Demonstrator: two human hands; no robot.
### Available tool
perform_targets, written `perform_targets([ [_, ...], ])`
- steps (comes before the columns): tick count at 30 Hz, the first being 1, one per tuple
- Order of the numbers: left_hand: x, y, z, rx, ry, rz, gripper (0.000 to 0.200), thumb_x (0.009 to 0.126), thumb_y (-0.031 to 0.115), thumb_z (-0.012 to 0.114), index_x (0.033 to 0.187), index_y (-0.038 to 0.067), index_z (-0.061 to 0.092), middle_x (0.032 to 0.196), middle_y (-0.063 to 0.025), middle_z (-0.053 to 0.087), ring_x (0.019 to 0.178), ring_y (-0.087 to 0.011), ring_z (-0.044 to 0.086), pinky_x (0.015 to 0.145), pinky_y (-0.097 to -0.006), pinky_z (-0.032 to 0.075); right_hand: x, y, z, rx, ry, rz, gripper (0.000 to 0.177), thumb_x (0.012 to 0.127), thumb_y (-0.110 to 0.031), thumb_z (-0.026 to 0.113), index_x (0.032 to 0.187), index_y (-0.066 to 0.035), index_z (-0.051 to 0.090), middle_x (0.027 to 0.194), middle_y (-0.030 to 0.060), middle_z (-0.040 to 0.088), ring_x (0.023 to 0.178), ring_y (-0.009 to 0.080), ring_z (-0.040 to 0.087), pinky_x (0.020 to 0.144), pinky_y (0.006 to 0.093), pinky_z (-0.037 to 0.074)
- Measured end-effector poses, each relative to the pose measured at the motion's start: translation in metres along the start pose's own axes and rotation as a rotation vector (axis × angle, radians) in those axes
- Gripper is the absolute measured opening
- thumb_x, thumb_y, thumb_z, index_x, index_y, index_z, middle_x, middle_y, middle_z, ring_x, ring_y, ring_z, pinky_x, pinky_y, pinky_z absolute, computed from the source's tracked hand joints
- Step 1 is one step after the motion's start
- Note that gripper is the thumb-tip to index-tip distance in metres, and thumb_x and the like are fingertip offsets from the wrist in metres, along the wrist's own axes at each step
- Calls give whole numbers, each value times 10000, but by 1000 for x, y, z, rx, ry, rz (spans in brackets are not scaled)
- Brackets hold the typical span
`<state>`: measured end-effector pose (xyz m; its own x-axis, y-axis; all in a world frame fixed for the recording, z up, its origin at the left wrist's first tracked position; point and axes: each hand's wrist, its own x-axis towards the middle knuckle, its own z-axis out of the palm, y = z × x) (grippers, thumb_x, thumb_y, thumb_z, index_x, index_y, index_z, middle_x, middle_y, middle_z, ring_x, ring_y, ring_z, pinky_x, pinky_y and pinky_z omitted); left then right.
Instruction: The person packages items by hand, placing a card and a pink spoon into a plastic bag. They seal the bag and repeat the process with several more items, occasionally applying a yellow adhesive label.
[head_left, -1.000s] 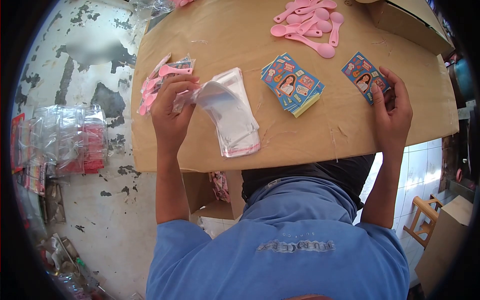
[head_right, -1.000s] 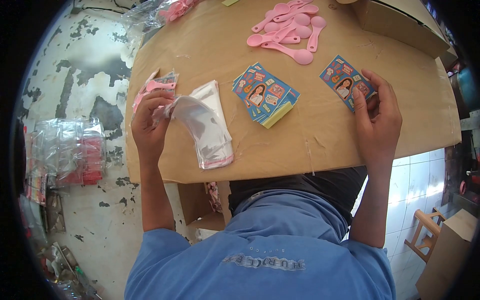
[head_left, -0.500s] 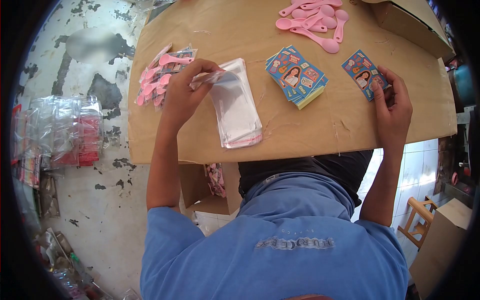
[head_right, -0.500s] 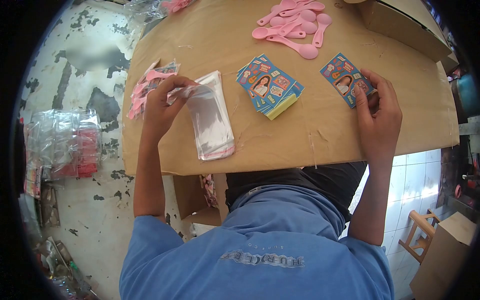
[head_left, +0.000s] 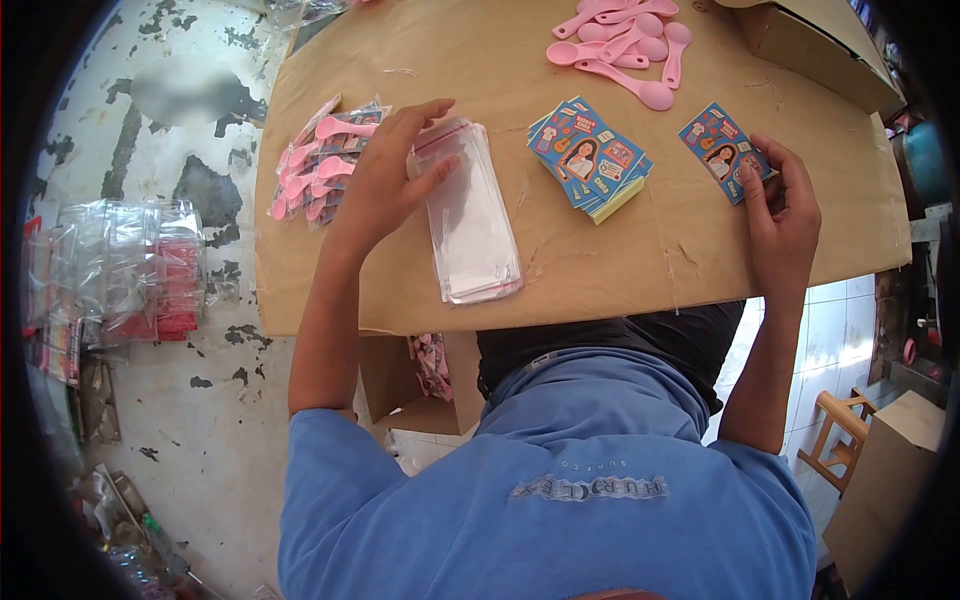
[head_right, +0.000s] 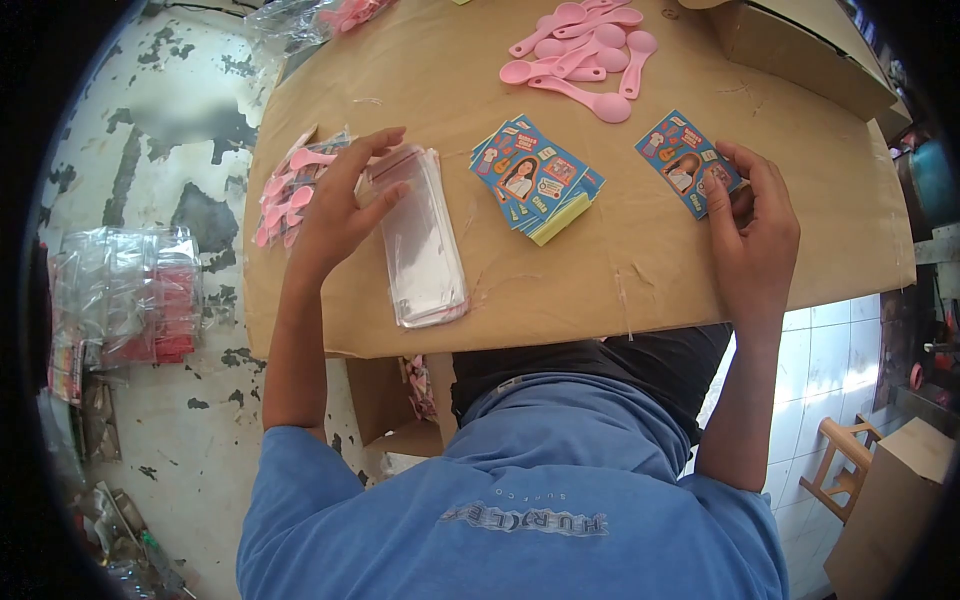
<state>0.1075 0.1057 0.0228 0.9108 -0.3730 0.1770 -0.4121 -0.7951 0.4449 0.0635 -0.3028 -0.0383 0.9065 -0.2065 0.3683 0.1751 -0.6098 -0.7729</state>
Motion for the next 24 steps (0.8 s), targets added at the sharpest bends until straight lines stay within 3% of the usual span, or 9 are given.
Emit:
perform_targets([
  [8, 1, -5, -3, 49, -125, -49, 643, 916, 276, 806, 1466, 35, 574, 1310, -131, 655, 1253, -278, 618, 1090, -410, 465, 1, -1, 0, 5, 2, -11, 289, 1008, -135, 696, 1274, -21, 709, 1050, 63, 692, 737, 114, 536, 673, 278, 471],
  [14, 7, -9, -4, 11, -177, -126, 625, 890, 303, 837, 1393, 11, 606, 1211, -115, 659, 1179, -235, 630, 1019, -371, 488, 1, 0, -1, 8, 5, -6, 283, 1008, -147, 702, 1263, -24, 713, 1043, 63, 692, 737, 112, 540, 671, 281, 471],
  [17, 10, -5, -5, -26, -205, -180, 599, 877, 318, 837, 1312, -33, 622, 1181, -184, 649, 1109, -295, 646, 975, -388, 516, 1, 1, 0, 12, 5, -10, 278, 1009, -151, 704, 1256, -23, 715, 1041, 64, 693, 733, 112, 536, 669, 282, 470],
  [24, 12, -4, -5, -14, -228, -230, 592, 853, 375, 863, 1216, -39, 645, 1124, -175, 659, 1021, -265, 633, 912, -371, 515, 1, 0, 0, 19, 12, -14, 264, 1010, -149, 705, 1241, -21, 720, 1024, 64, 692, 723, 111, 528, 662, 281, 465],
])
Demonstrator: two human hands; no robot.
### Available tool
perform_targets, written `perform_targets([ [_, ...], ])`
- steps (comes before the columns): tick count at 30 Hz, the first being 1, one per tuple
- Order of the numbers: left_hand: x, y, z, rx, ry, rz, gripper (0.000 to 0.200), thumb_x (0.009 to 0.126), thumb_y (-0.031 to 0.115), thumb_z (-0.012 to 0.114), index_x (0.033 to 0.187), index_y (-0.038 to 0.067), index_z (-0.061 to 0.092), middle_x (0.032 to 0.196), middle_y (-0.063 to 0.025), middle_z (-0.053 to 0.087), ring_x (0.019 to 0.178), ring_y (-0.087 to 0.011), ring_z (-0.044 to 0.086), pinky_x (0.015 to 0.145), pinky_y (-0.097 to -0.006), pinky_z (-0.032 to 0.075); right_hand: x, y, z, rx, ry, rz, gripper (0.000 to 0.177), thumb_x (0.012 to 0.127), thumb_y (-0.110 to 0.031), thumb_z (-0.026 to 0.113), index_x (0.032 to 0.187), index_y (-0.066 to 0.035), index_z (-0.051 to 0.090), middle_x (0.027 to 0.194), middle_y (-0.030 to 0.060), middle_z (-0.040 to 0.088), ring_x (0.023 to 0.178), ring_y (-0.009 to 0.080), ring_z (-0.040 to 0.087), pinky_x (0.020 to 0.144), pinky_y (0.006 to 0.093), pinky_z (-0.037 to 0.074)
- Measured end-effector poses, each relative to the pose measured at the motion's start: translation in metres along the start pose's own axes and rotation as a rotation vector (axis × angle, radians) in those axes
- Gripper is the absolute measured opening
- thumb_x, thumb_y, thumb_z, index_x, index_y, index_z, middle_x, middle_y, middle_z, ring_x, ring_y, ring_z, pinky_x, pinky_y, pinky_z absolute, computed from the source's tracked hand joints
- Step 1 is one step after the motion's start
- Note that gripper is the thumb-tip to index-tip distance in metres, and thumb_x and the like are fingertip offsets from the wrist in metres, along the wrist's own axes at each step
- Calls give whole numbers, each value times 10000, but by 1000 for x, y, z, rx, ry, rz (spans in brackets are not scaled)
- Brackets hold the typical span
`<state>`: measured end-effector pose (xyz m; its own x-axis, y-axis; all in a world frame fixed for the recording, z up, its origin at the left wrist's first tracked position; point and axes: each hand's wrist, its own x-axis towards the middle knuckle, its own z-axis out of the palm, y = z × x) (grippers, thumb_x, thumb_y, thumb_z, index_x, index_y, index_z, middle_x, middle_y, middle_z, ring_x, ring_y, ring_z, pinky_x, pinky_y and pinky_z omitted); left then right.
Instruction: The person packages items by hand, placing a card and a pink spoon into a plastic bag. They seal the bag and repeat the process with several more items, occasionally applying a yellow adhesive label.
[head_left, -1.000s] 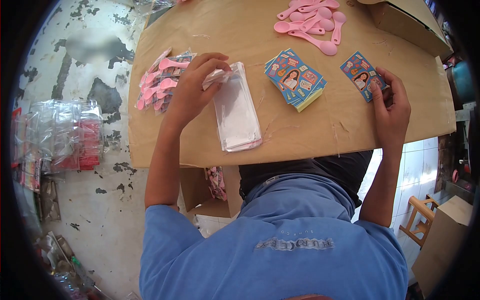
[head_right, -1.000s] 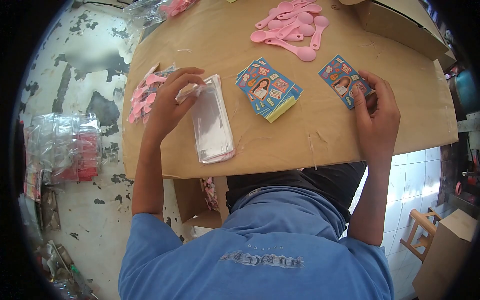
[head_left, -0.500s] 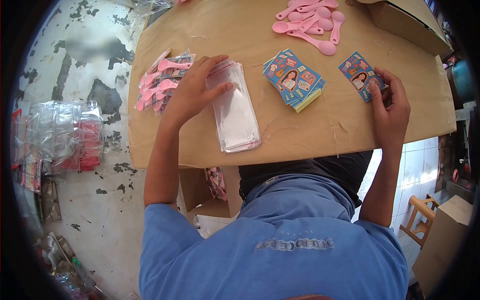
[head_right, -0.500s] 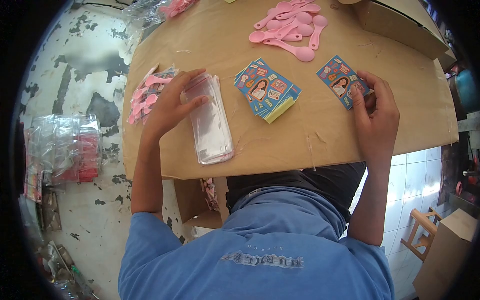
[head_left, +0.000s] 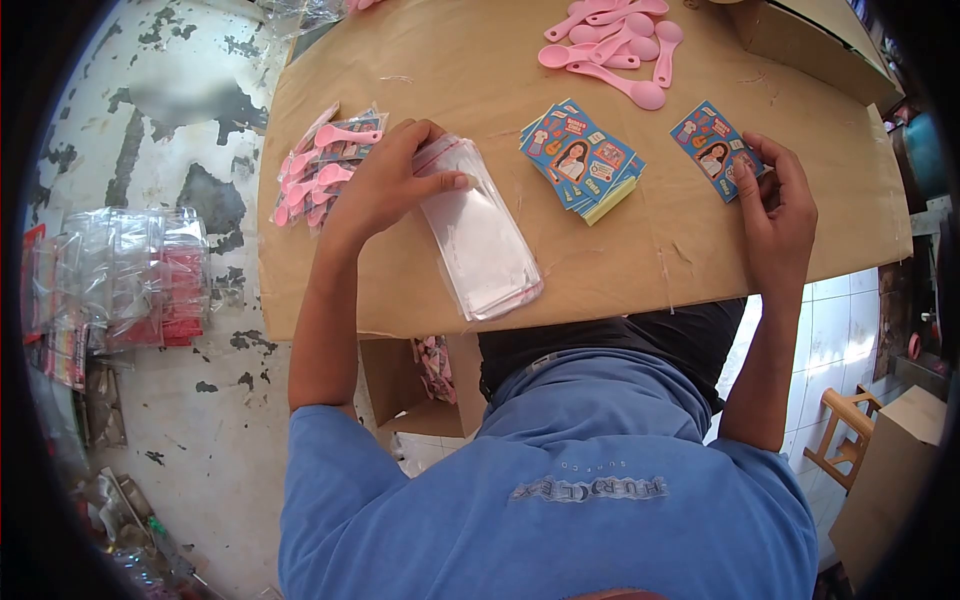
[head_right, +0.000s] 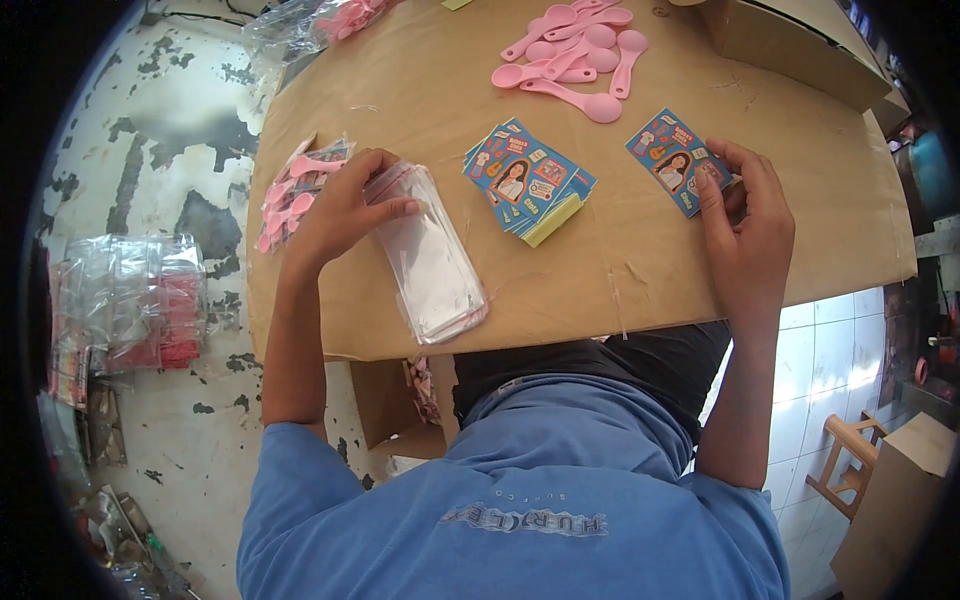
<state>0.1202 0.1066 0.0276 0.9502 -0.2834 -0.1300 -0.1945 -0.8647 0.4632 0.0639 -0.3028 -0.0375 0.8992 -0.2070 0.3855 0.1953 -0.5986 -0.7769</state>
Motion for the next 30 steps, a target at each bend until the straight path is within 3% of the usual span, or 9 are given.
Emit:
perform_targets([
  [2, -1, -1, 3, -30, 27, 10, 587, 854, 372, 864, 1212, -37, 644, 1114, -167, 659, 1014, -257, 633, 908, -368, 515, 0, -1, 0, -3, 0, 0, 263, 1009, -148, 707, 1238, -20, 722, 1018, 63, 691, 722, 111, 527, 659, 282, 462],
  [5, -2, -2, 3, -56, 9, -19, 580, 846, 332, 889, 1235, 1, 615, 1106, -88, 662, 1030, -191, 607, 908, -342, 492, 0, -1, 0, -6, -4, 5, 263, 1007, -147, 710, 1236, -19, 724, 1012, 62, 690, 721, 111, 525, 656, 284, 459],
  [8, -3, 2, 2, -57, 23, 6, 559, 858, 329, 869, 1216, -35, 640, 1111, -155, 657, 1014, -246, 633, 909, -359, 516, 0, -2, 0, -5, -6, 12, 263, 1006, -147, 711, 1236, -19, 725, 1009, 62, 688, 721, 112, 524, 656, 285, 459],
  [17, -7, -2, 7, -68, 67, 23, 566, 857, 293, 881, 1267, 2, 620, 1167, -103, 682, 1110, -204, 629, 974, -352, 496, 0, -2, 0, -28, -7, 4, 263, 1007, -156, 708, 1232, -21, 726, 1019, 69, 693, 722, 121, 528, 661, 289, 463],
  [20, -9, -2, 9, -56, 105, 47, 541, 861, 262, 863, 1251, -19, 613, 1172, -172, 667, 1112, -305, 653, 964, -399, 523, 1, -1, 0, -22, -6, 1, 259, 1007, -155, 708, 1228, -22, 728, 1021, 70, 693, 721, 121, 527, 660, 291, 463],
  [30, -21, 20, 19, 212, 356, 201, 421, 802, 151, 879, 1120, 30, 631, 1080, -104, 615, 1052, -288, 612, 949, -408, 491, 1, -3, 0, -44, -2, -18, 243, 997, -134, 711, 1212, -22, 733, 1019, 68, 692, 713, 114, 525, 653, 287, 460],
])
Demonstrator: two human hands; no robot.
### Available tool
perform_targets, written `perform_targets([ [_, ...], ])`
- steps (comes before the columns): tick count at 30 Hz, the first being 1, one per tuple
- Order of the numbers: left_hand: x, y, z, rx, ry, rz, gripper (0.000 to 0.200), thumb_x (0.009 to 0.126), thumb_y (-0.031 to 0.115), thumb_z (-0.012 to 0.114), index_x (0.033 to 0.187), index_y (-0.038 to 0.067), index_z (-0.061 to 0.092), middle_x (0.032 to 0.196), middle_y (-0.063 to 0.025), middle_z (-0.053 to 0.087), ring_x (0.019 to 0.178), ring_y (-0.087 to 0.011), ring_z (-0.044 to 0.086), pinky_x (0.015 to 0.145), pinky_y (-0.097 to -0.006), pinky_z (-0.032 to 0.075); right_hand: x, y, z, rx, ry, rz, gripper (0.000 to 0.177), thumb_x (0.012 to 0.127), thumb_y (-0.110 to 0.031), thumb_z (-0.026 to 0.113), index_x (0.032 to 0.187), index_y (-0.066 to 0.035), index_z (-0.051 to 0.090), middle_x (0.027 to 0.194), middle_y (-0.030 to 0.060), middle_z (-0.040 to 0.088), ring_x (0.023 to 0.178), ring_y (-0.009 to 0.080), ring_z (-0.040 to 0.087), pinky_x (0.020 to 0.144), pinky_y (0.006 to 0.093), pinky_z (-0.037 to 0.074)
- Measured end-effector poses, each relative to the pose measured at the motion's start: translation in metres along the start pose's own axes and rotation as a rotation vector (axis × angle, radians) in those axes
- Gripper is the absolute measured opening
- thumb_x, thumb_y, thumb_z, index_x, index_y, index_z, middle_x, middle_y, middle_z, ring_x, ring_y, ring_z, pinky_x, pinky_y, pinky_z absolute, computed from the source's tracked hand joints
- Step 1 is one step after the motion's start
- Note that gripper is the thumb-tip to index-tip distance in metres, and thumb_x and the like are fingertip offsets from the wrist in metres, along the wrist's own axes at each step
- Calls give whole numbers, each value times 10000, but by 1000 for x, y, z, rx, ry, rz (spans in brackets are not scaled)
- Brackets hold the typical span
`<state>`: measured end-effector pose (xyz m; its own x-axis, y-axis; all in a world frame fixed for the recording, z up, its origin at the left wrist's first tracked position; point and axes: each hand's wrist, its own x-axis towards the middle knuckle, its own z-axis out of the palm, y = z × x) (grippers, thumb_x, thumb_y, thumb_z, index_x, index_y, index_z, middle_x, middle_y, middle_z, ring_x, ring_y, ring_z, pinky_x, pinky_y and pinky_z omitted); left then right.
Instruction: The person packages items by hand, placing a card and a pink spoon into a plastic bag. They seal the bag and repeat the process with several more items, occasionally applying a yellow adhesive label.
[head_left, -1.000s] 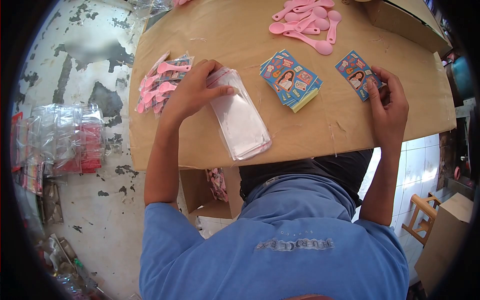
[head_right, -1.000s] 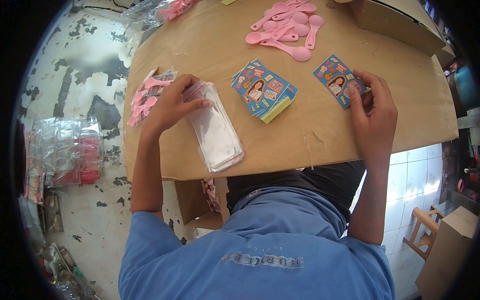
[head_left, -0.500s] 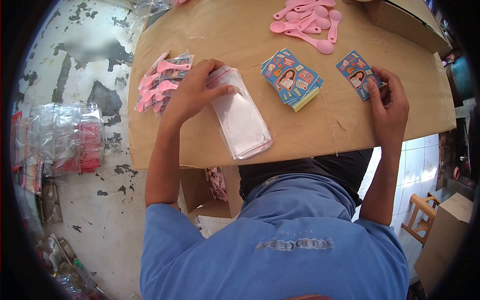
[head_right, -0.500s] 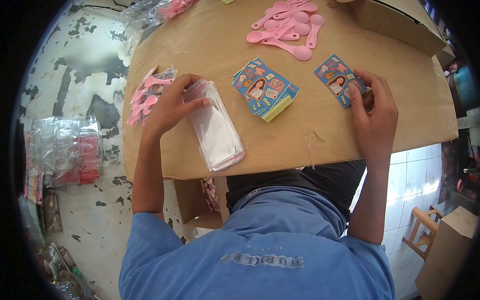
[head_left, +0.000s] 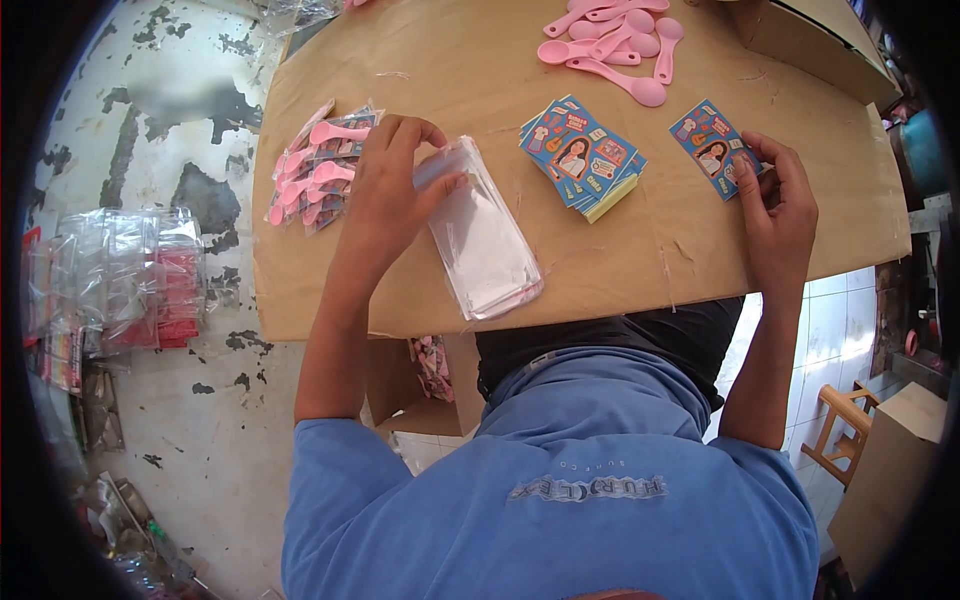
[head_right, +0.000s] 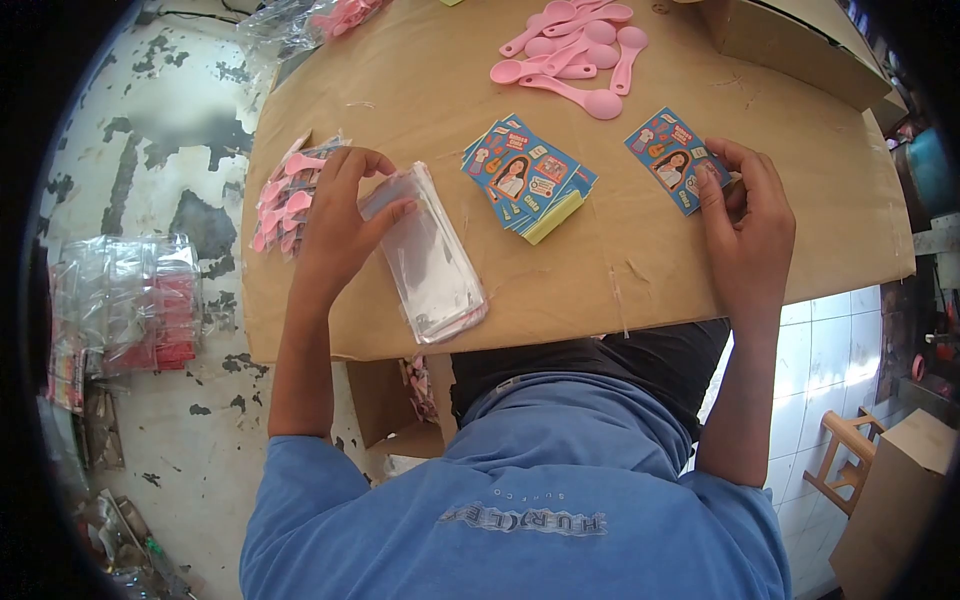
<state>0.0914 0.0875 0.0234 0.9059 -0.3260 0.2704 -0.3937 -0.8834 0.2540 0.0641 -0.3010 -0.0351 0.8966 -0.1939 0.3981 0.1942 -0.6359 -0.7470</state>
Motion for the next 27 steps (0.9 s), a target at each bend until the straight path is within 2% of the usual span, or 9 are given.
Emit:
perform_targets([
  [8, -7, 9, 3, -1, 18, -16, 347, 792, 54, 844, 1065, 34, 630, 1014, -101, 603, 986, -278, 617, 893, -406, 508, -1, 2, 0, 14, -3, 6, 250, 996, -130, 712, 1219, -17, 730, 1019, 70, 692, 704, 108, 529, 651, 281, 463],
  [11, -9, 7, 6, -108, 0, -70, 321, 813, 56, 832, 1066, 25, 637, 1019, -109, 650, 968, -278, 652, 894, -395, 521, 0, 2, 1, 21, -2, 4, 255, 998, -129, 710, 1225, -14, 727, 1021, 71, 692, 705, 107, 531, 653, 280, 464],
  [14, -8, 4, 6, -158, 62, -38, 289, 855, 70, 816, 1086, 14, 650, 1056, -108, 703, 965, -254, 683, 904, -383, 533, 0, 2, 1, 23, -5, 12, 259, 1001, -130, 707, 1232, -14, 725, 1023, 72, 692, 709, 107, 532, 655, 281, 465],
  [17, -8, -5, 3, -189, 128, -117, 244, 900, 74, 786, 1105, 12, 668, 1059, -85, 733, 971, -219, 696, 907, -361, 535, -1, 1, 1, 11, -5, 16, 262, 1002, -132, 708, 1237, -18, 725, 1024, 72, 693, 710, 108, 533, 656, 280, 465],
  [23, -7, -26, 3, -209, 96, -193, 202, 920, 87, 775, 1093, 25, 690, 986, -67, 740, 932, -161, 689, 860, -319, 528, 0, 2, 1, -2, 0, -1, 263, 1000, -136, 713, 1238, -25, 727, 1024, 68, 695, 705, 109, 534, 655, 282, 465],
  [26, -7, -22, 5, -211, 210, -198, 202, 914, 109, 793, 1065, 19, 694, 943, -54, 726, 868, -158, 669, 823, -315, 525, 0, 1, 1, -7, -3, 5, 262, 1001, -138, 713, 1236, -25, 728, 1025, 68, 695, 704, 108, 534, 653, 281, 464],
  [27, -7, -23, 5, -178, 187, -187, 198, 909, 113, 799, 1053, 22, 699, 923, -45, 719, 849, -151, 659, 812, -310, 521, 0, 2, 1, -5, -1, 4, 261, 1001, -139, 713, 1235, -25, 729, 1025, 68, 695, 703, 108, 532, 652, 281, 463],
])
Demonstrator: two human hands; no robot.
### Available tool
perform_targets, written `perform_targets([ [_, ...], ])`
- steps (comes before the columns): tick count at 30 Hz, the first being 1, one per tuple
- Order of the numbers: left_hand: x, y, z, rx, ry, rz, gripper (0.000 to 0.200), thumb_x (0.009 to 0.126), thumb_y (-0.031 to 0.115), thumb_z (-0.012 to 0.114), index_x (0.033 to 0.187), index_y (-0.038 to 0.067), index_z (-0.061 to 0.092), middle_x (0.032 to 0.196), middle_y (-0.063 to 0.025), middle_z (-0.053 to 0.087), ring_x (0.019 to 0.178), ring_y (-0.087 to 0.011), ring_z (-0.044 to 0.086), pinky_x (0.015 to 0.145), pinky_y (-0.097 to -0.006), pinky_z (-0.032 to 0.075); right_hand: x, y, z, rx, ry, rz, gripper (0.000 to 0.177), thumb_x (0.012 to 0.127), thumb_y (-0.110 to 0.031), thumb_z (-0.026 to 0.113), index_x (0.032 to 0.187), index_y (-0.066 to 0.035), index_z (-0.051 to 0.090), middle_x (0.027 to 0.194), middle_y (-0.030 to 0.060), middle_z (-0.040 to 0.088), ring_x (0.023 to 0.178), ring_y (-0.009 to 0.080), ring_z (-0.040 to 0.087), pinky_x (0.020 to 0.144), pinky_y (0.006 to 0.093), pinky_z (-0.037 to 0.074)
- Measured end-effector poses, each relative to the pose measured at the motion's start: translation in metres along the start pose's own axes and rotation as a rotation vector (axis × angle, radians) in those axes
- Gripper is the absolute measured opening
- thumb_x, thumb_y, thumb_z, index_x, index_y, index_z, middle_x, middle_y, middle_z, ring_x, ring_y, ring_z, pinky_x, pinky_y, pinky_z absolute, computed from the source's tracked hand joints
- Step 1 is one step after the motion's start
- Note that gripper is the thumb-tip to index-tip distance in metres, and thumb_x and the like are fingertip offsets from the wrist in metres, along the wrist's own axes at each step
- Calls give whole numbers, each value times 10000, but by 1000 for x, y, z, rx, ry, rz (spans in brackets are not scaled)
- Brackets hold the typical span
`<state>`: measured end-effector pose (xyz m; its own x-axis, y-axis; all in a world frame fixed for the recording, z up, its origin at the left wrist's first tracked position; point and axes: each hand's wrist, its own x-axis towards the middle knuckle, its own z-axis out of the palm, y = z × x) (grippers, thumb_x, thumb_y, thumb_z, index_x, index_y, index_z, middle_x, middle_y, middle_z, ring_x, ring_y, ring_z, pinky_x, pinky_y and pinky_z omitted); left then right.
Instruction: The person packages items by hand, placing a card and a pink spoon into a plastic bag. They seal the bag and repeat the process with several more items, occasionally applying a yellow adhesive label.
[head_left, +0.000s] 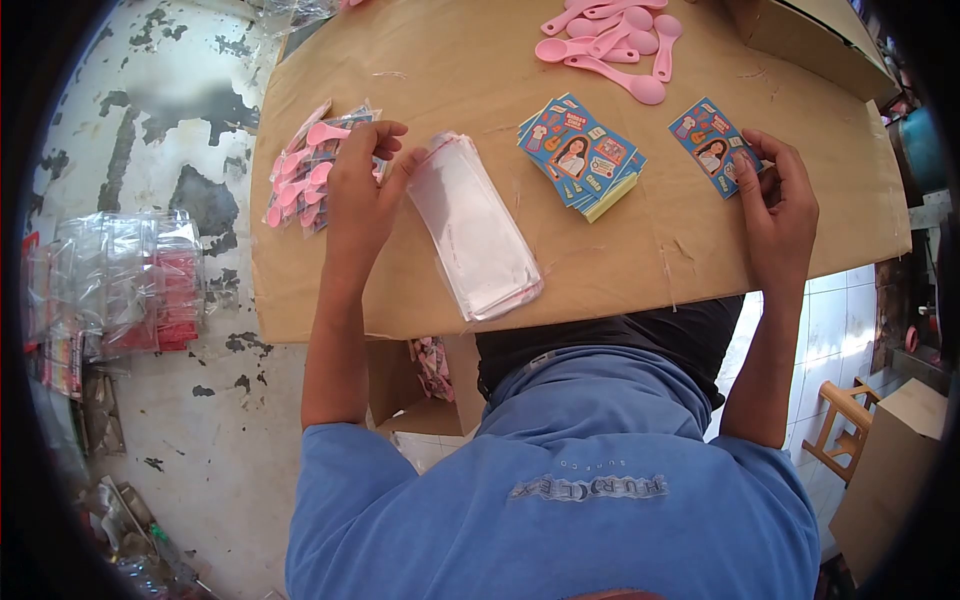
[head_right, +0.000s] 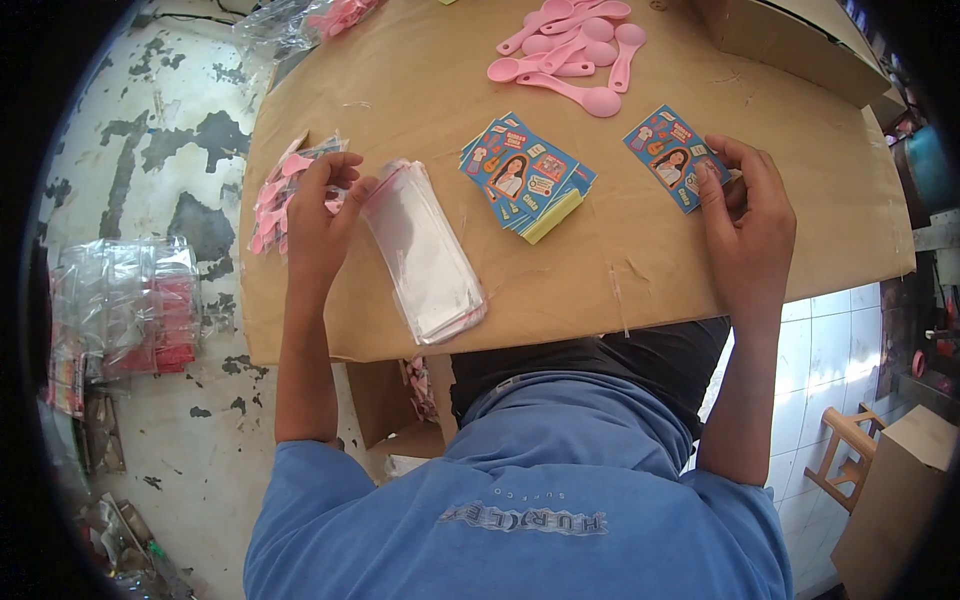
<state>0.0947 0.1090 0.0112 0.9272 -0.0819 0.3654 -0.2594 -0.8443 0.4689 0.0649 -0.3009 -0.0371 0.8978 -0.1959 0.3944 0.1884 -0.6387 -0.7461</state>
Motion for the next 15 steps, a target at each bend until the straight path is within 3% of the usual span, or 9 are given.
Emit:
perform_targets([
  [2, -1, -4, -4, 68, -41, 23, 190, 901, 122, 811, 1029, 27, 707, 883, -25, 705, 810, -137, 639, 791, -302, 513, 0, 0, 0, 0, -1, -1, 259, 1002, -140, 713, 1234, -25, 730, 1026, 68, 695, 700, 107, 531, 649, 279, 462],
  [5, 0, -8, -14, 15, -220, -170, 183, 895, 138, 827, 1001, 37, 718, 847, 2, 686, 792, -109, 618, 765, -285, 502, 0, 0, 0, -1, -3, 2, 258, 1002, -141, 713, 1232, -26, 731, 1027, 68, 695, 697, 106, 528, 647, 277, 460],
  [15, -2, -17, -17, -103, -15, -146, 145, 985, 141, 745, 1031, 4, 728, 959, -24, 743, 832, -78, 634, 752, -240, 504, 0, 0, 0, -7, -3, 1, 256, 999, -137, 713, 1228, -25, 731, 1017, 66, 694, 696, 106, 524, 648, 281, 461],
])
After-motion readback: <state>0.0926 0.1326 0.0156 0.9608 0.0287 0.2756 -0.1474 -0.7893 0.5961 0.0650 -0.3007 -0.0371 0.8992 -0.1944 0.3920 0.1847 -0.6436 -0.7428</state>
